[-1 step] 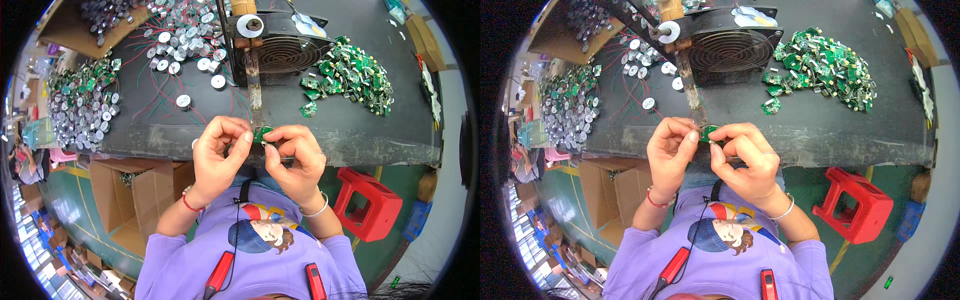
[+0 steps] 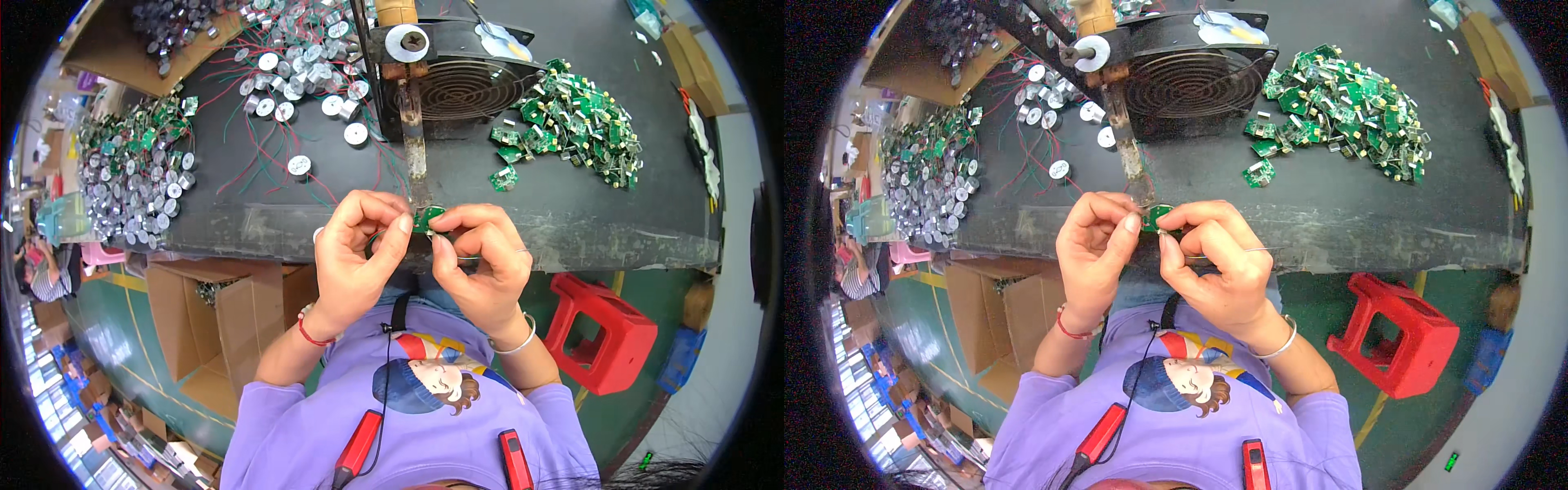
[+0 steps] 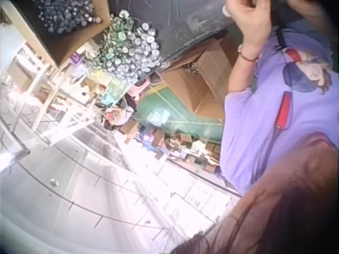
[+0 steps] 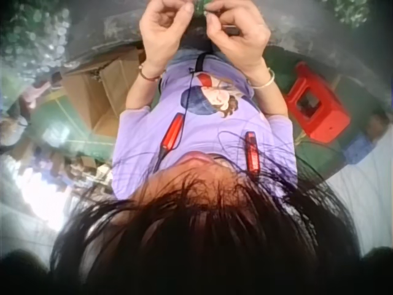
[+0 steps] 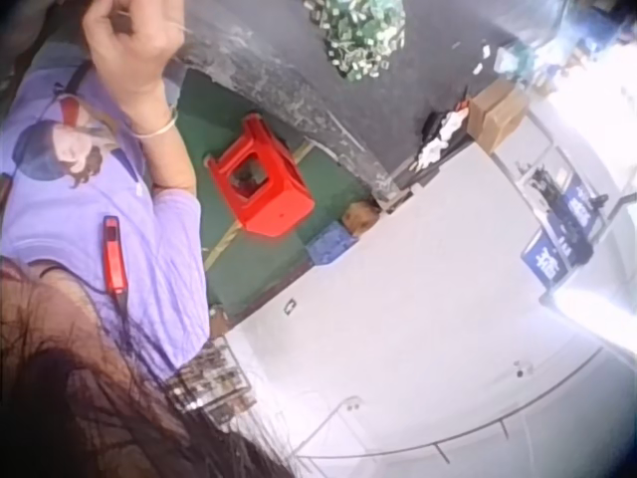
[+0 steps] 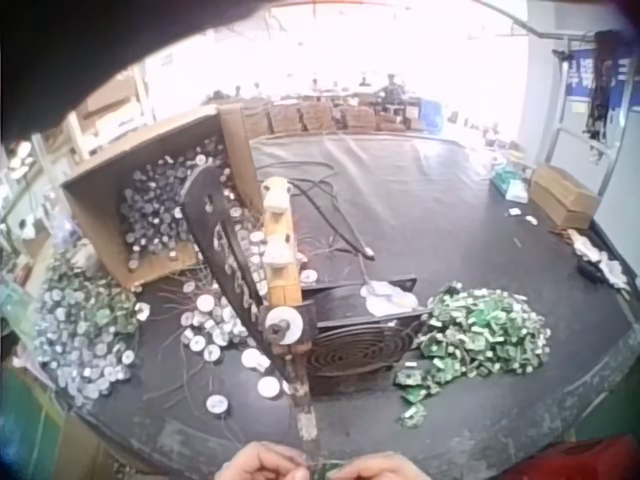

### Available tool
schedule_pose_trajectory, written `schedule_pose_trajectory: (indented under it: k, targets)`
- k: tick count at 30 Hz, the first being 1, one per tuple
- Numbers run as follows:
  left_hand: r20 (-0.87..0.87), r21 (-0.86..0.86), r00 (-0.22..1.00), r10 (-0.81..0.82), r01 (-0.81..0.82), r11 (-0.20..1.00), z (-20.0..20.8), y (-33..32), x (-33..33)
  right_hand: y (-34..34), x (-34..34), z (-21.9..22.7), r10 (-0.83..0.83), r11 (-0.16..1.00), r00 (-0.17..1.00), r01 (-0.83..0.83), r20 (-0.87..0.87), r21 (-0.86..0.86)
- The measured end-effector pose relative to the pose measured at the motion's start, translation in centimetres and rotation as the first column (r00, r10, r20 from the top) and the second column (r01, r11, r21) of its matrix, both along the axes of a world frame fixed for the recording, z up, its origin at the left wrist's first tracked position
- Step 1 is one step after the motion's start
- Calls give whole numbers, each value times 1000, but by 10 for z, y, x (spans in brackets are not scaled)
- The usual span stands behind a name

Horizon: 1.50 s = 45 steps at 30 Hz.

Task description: Assembling small electronic components by manually connecting wires to circuit boards.

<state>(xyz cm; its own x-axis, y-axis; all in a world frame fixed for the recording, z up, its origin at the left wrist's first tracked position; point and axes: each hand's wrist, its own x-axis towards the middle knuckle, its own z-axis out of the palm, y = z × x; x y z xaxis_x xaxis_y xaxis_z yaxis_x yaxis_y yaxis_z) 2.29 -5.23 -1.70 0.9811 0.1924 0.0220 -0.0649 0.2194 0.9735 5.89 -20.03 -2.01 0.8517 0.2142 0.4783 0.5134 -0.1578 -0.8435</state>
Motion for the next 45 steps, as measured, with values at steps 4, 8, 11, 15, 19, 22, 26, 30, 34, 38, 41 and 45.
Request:
schedule_pose_trajectory:
  k: [4, 8, 11, 15, 19, 22, 26, 30, 34, 38, 41, 45]
  targets:
    - [17, 45, 1000, 7, -8, 999, 1, 0, 1, -1, 1, 1, 35, 999, 999, -34, 36, -15]
    - [20, 55, 1000, 3, -4, 998, 0, 1, 0, -1, 0, 2, 3, 1000, 1000, -3, 16, 2]
    - [-1, 69, 1000, 7, -7, 998, -5, 1, -2, -2, -2, -1, 16, 1000, 1000, -16, -14, 3]
    - [12, 82, 1000, 1, -2, 997, -6, 3, -5, -2, -5, -2, 41, 999, 999, -41, -32, -4]
    - [-55, 235, 998, -6, 19, 972, 4, 22, -9, -7, -4, 0, 114, 993, 993, -113, -30, 26]
    - [227, 585, 958, 174, -277, 762, 10, 81, 2, -19, -7, -3, 147, 989, 987, -148, -66, -8]
    - [528, 701, 692, 492, -682, 207, 21, 178, 18, -22, -19, -9, 152, 976, 982, -167, -111, -141]
    - [588, 738, 774, 236, -632, 234, 24, 136, -2, -18, -27, -13, 170, 967, 978, -189, -119, -172]
    - [208, 967, 896, -391, -128, 221, 26, 58, -22, -6, -29, -3, 226, 956, 962, -249, -151, -157]
    - [245, 939, 867, -433, -103, 327, 1, 53, -22, -9, -28, -2, 254, 945, 954, -280, -161, -167]
    - [298, 915, 893, -337, -167, 367, 2, 63, -26, -23, -35, -7, 179, 973, 976, -194, -122, -125]
    - [277, 851, 955, 107, -295, 435, 9, 108, -8, -46, -38, -16, 28, 999, 987, -34, -157, -35]
